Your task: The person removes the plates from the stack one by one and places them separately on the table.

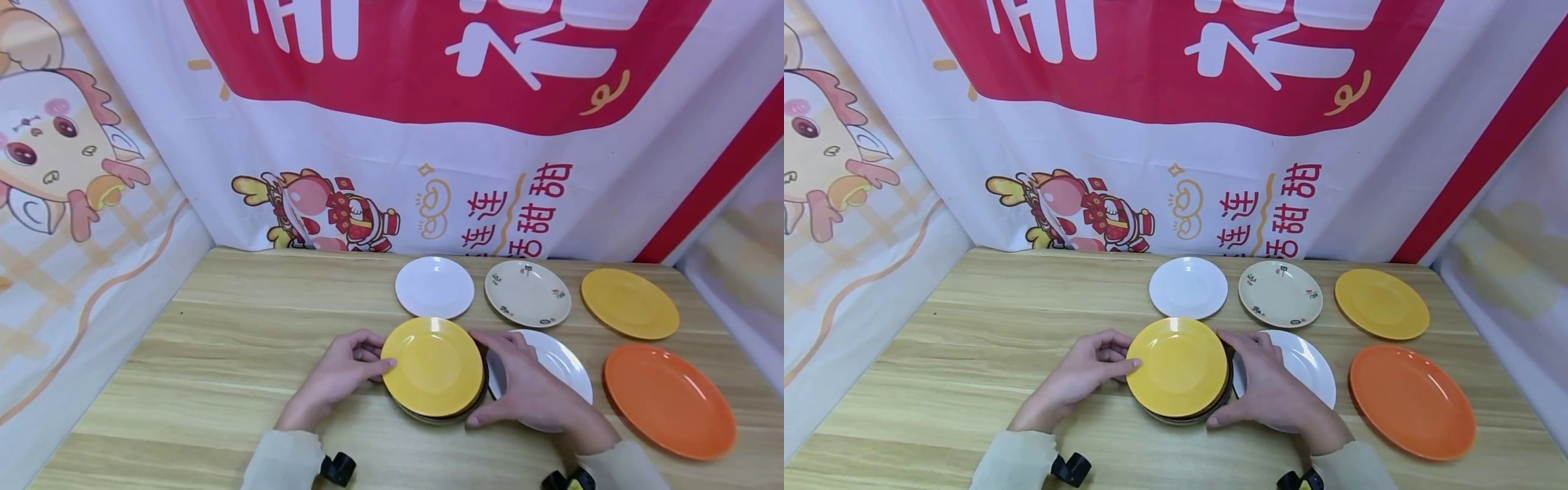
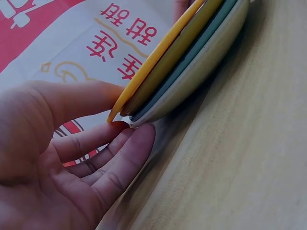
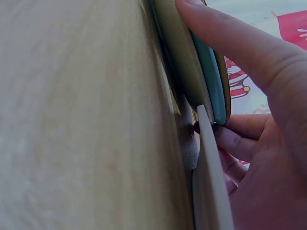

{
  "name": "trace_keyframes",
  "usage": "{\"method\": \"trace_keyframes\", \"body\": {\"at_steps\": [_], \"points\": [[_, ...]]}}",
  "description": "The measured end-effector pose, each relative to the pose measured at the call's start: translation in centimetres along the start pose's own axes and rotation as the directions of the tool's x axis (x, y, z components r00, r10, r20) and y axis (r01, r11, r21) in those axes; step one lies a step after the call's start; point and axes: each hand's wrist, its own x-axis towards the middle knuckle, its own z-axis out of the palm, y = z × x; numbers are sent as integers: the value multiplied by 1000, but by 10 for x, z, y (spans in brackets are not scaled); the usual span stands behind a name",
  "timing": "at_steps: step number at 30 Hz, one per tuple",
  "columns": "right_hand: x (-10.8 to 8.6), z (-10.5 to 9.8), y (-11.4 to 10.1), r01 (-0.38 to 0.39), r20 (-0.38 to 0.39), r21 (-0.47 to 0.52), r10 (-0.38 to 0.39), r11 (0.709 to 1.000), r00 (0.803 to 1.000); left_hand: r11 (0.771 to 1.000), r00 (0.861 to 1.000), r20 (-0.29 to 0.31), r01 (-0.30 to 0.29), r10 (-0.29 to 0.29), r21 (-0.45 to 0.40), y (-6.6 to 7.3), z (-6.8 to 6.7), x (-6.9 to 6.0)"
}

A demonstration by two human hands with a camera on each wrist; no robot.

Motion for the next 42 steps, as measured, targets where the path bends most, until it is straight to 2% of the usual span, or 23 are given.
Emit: {"method": "trace_keyframes", "body": {"at_steps": [11, 24, 38, 42], "points": [[0, 0, 2, 35, -20, -7, -35, 999, 999, 993, 998, -53, 23, -29, -112, 0, -2, 3], [0, 0, 3, 54, -46, -10, -54, 999, 997, 961, 991, -112, 40, -73, -273, -2, -8, 5], [0, 0, 3, 51, -42, 5, -51, 999, 998, 929, 987, -118, 56, -106, -366, -1, -11, 5], [-1, 1, 3, 57, -40, 5, -57, 998, 998, 920, 986, -120, 62, -117, -386, 0, -16, 3]]}}
